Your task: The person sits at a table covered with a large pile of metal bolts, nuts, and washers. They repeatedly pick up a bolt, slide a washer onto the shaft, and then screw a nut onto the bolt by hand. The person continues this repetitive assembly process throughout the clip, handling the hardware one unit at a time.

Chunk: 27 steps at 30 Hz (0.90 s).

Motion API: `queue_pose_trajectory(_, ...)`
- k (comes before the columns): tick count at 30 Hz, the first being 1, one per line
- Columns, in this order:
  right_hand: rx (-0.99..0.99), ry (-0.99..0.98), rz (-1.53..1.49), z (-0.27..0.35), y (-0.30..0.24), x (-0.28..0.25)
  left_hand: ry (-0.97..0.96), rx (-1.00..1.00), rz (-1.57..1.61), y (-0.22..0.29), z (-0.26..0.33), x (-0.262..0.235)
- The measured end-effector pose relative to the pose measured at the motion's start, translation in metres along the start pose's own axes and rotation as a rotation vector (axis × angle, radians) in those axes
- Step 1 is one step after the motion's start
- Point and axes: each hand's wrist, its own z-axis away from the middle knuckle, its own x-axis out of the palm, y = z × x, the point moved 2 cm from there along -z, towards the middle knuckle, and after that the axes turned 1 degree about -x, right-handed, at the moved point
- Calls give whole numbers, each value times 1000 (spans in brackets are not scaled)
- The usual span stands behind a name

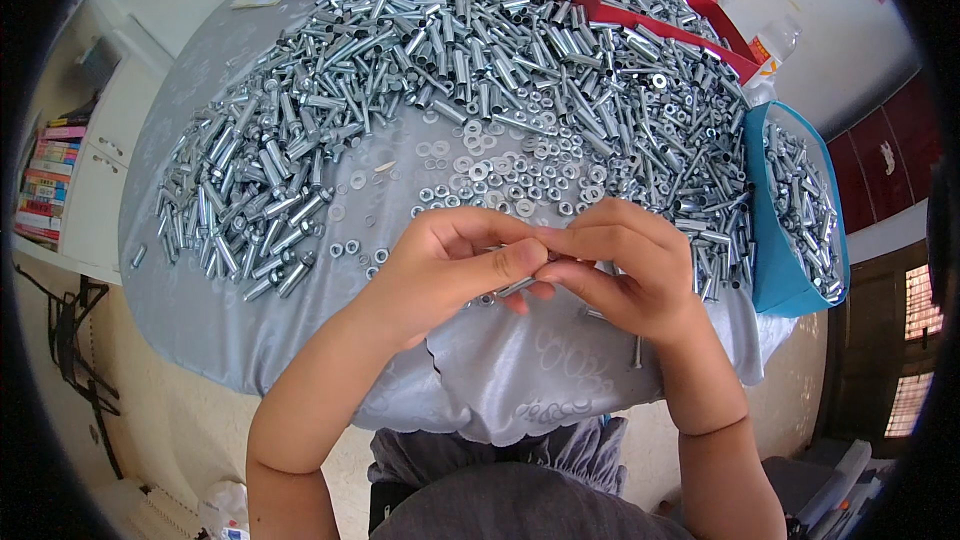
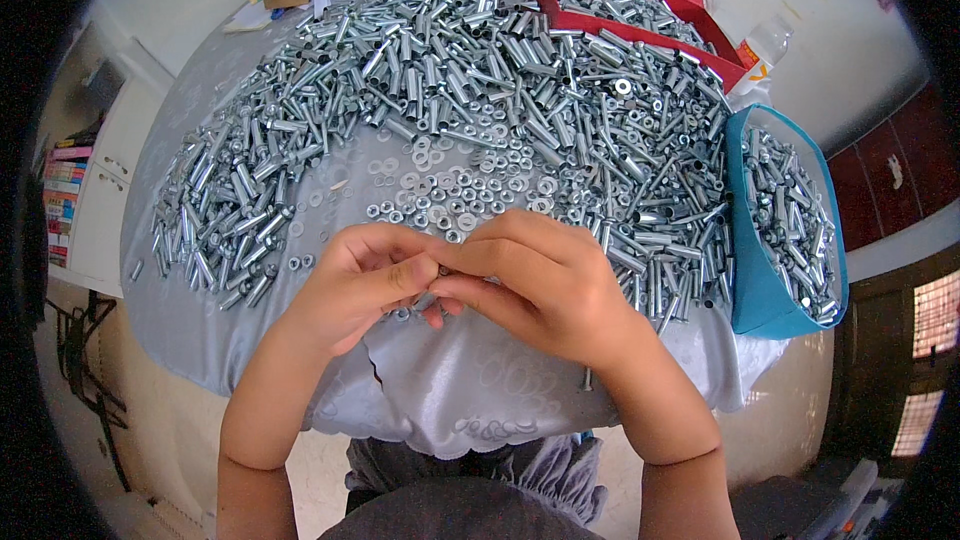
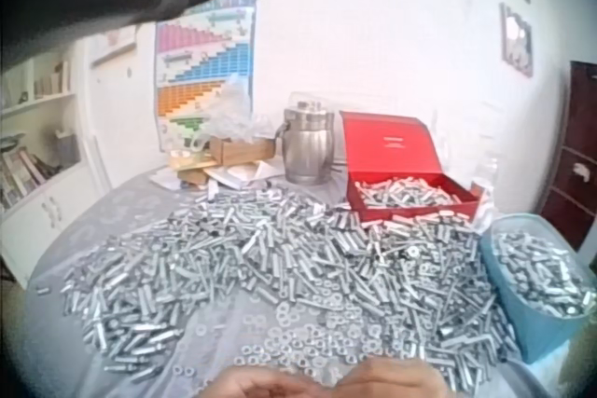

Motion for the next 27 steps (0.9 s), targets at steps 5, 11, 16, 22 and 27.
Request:
queue_pose_trajectory(5,-93,-31,75,0,2,-4,-49,29,-40,-4,-2,-3)
queue_pose_trajectory(11,-112,2,20,-3,0,-3,-37,-17,-5,-4,-3,-4)
queue_pose_trajectory(16,-98,53,52,0,0,0,-132,-51,99,-6,-4,0)
queue_pose_trajectory(22,-90,63,100,0,-1,3,-151,-103,217,-6,-4,2)
queue_pose_trajectory(27,-65,71,92,0,-4,4,-155,-155,187,-5,-5,2)
